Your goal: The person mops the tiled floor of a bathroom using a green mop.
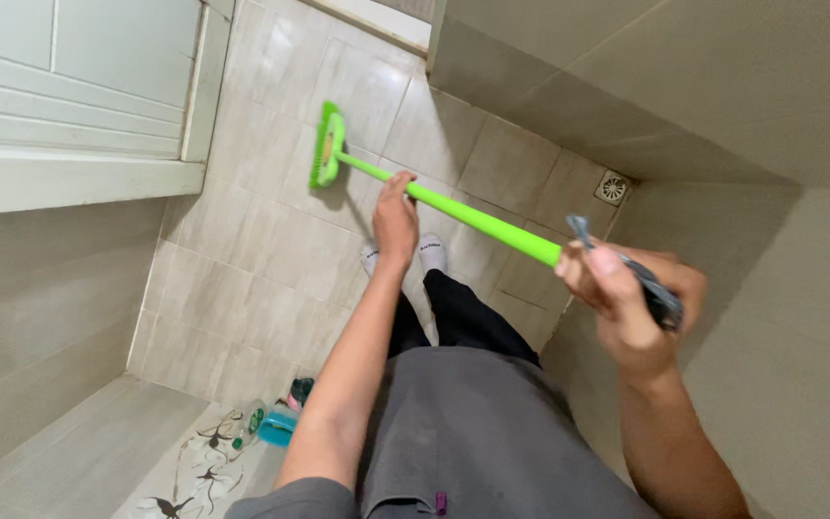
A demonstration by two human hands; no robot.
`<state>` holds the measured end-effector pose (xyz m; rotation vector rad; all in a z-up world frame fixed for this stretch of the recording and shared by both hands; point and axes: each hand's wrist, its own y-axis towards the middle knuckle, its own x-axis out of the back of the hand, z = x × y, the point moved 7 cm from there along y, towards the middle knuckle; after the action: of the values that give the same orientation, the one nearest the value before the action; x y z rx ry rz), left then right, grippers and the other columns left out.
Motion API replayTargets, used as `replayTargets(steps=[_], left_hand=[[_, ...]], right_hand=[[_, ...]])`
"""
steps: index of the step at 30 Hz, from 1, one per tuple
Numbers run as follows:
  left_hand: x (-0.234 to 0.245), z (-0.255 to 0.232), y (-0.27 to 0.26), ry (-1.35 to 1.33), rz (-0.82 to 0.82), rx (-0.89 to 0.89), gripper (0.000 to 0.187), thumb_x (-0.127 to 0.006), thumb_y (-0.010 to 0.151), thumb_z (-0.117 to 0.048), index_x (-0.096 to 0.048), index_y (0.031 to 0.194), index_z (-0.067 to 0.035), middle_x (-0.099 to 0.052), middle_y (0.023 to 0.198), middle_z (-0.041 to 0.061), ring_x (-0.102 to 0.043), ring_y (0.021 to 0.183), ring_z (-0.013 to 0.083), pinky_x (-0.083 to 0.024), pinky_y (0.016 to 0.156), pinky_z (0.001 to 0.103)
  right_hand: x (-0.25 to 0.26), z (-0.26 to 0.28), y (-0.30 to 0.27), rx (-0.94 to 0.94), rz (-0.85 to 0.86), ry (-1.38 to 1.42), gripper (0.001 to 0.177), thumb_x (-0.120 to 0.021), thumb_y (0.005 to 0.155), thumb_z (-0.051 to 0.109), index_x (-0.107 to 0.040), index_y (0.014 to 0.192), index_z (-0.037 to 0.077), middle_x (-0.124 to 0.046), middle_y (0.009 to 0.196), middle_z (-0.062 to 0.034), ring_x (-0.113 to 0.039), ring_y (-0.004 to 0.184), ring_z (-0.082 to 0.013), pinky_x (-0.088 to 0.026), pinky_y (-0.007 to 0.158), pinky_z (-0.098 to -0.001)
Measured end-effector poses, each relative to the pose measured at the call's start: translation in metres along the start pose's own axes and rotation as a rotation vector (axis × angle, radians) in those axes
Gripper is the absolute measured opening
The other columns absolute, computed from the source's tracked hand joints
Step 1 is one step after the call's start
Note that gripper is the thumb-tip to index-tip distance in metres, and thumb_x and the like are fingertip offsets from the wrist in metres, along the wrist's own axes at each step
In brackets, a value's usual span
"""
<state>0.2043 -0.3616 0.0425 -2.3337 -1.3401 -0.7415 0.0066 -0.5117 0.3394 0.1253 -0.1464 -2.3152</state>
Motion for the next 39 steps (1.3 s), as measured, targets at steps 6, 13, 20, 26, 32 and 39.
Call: replayTargets(steps=[6, 13, 20, 26, 32, 39], left_hand=[[-0.019, 0.054, -0.001, 0.077, 0.127, 0.127, 0.029, -0.059, 0.092, 0.004, -0.069, 0.116, -0.008, -0.067, 0.133, 0.011, -0.061, 0.124, 0.0348, -0.049, 0.102, 0.044], [-0.075, -0.041, -0.064, -0.162, 0.175, -0.074, 0.029, -0.062, 0.092, 0.002, -0.068, 0.117, -0.011, -0.069, 0.128, 0.016, -0.065, 0.121, 0.0359, -0.052, 0.101, 0.043], [-0.057, -0.070, -0.051, -0.073, 0.521, 0.001, 0.029, -0.066, 0.093, -0.002, -0.070, 0.118, -0.016, -0.075, 0.111, 0.014, -0.070, 0.106, 0.0339, -0.054, 0.090, 0.045], [0.029, -0.011, 0.021, -0.069, 0.064, -0.019, 0.036, -0.067, 0.085, 0.003, -0.075, 0.112, -0.019, -0.072, 0.117, 0.010, -0.068, 0.110, 0.0343, -0.053, 0.093, 0.044], [0.094, 0.139, 0.105, 0.088, -0.038, 0.041, 0.052, -0.058, 0.087, 0.010, -0.059, 0.135, -0.009, -0.057, 0.148, 0.016, -0.049, 0.141, 0.0365, -0.041, 0.115, 0.044], [0.069, 0.173, 0.110, 0.115, 0.059, 0.068, 0.053, -0.054, 0.089, 0.006, -0.053, 0.140, -0.007, -0.046, 0.155, 0.023, -0.047, 0.140, 0.0410, -0.041, 0.112, 0.046]], right_hand=[[-0.028, -0.013, 0.007, -0.106, 0.061, 0.056, 0.044, -0.056, 0.111, 0.006, -0.056, 0.068, -0.003, -0.050, 0.057, -0.0067, -0.045, 0.053, -0.0163, -0.050, 0.066, -0.0362], [-0.059, 0.077, 0.013, 0.024, 0.229, -0.179, 0.036, -0.064, 0.089, 0.002, -0.055, 0.054, 0.002, -0.052, 0.050, -0.0044, -0.051, 0.044, -0.0148, -0.048, 0.049, -0.0310], [-0.117, 0.085, 0.040, 0.202, 0.363, -0.221, 0.032, -0.061, 0.089, -0.002, -0.056, 0.058, 0.001, -0.056, 0.052, -0.0080, -0.060, 0.045, -0.0195, -0.057, 0.054, -0.0350], [-0.115, 0.073, 0.057, 0.134, 0.105, -0.081, 0.032, -0.056, 0.093, 0.008, -0.054, 0.061, 0.005, -0.051, 0.055, -0.0061, -0.052, 0.043, -0.0149, -0.056, 0.054, -0.0322], [-0.193, -0.032, 0.077, 0.001, 0.254, -0.067, 0.029, -0.060, 0.105, 0.002, -0.067, 0.078, -0.007, -0.062, 0.068, -0.0100, -0.063, 0.068, -0.0212, -0.055, 0.084, -0.0407], [-0.224, -0.014, 0.091, -0.069, 0.244, -0.161, 0.025, -0.063, 0.097, -0.003, -0.066, 0.073, -0.011, -0.054, 0.058, -0.0103, -0.048, 0.057, -0.0186, -0.048, 0.068, -0.0365]])
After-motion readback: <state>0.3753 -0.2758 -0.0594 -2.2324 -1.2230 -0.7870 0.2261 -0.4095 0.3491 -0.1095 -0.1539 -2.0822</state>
